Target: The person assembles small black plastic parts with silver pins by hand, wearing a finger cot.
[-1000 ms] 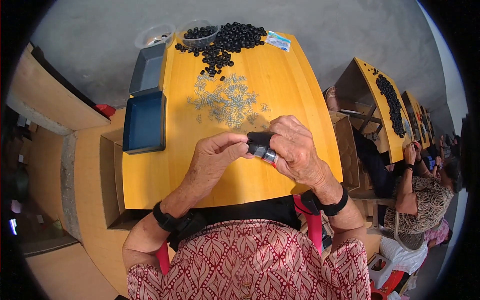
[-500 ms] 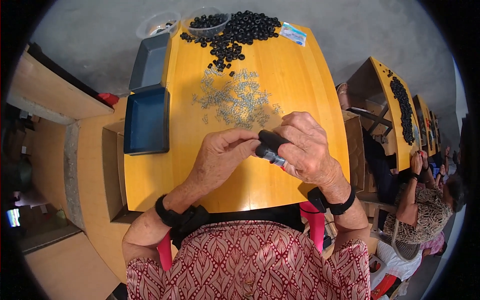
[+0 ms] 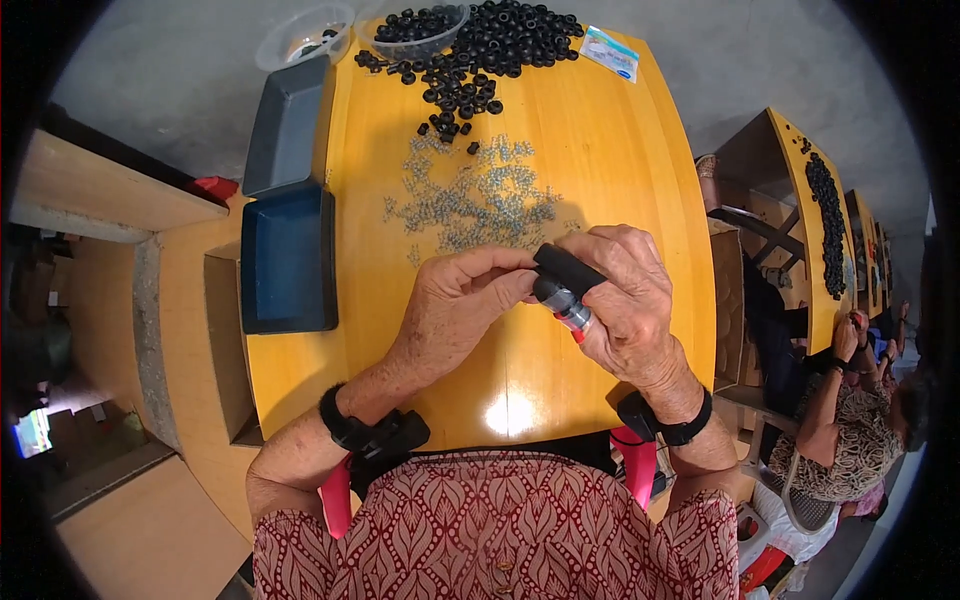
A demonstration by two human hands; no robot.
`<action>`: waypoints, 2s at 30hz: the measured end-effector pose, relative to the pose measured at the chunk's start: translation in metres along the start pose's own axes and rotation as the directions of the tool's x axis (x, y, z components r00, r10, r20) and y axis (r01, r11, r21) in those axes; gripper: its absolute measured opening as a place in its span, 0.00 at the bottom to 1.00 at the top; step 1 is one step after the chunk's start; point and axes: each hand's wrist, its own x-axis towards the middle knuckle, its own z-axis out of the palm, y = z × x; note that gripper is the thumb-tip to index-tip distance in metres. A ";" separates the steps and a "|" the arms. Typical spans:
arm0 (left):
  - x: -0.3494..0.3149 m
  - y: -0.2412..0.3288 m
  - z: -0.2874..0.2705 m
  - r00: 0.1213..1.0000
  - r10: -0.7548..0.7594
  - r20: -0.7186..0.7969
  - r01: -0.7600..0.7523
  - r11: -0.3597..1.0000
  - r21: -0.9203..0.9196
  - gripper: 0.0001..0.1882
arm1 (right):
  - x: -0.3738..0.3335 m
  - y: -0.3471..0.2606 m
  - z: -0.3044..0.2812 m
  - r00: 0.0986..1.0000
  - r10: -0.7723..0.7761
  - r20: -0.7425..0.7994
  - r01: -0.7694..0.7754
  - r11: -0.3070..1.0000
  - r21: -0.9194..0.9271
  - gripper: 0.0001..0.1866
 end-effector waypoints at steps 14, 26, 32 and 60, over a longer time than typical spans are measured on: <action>0.014 0.011 -0.008 0.991 -0.104 0.086 0.119 0.974 -0.194 0.11 | 0.013 0.018 -0.012 0.997 -0.012 0.073 0.002 0.990 0.141 0.15; 0.011 0.003 -0.008 0.991 -0.097 0.097 0.124 0.932 -0.340 0.14 | 0.010 0.022 -0.008 0.984 0.130 0.121 -0.158 0.951 0.266 0.12; 0.013 -0.003 -0.008 0.998 -0.032 0.059 0.048 0.955 -0.294 0.13 | 0.010 0.020 -0.012 0.964 0.181 0.196 -0.235 0.924 0.303 0.13; 0.009 -0.012 -0.006 0.989 -0.140 0.052 0.149 0.914 -0.378 0.11 | 0.002 0.020 -0.006 0.950 0.218 0.223 -0.274 0.925 0.263 0.14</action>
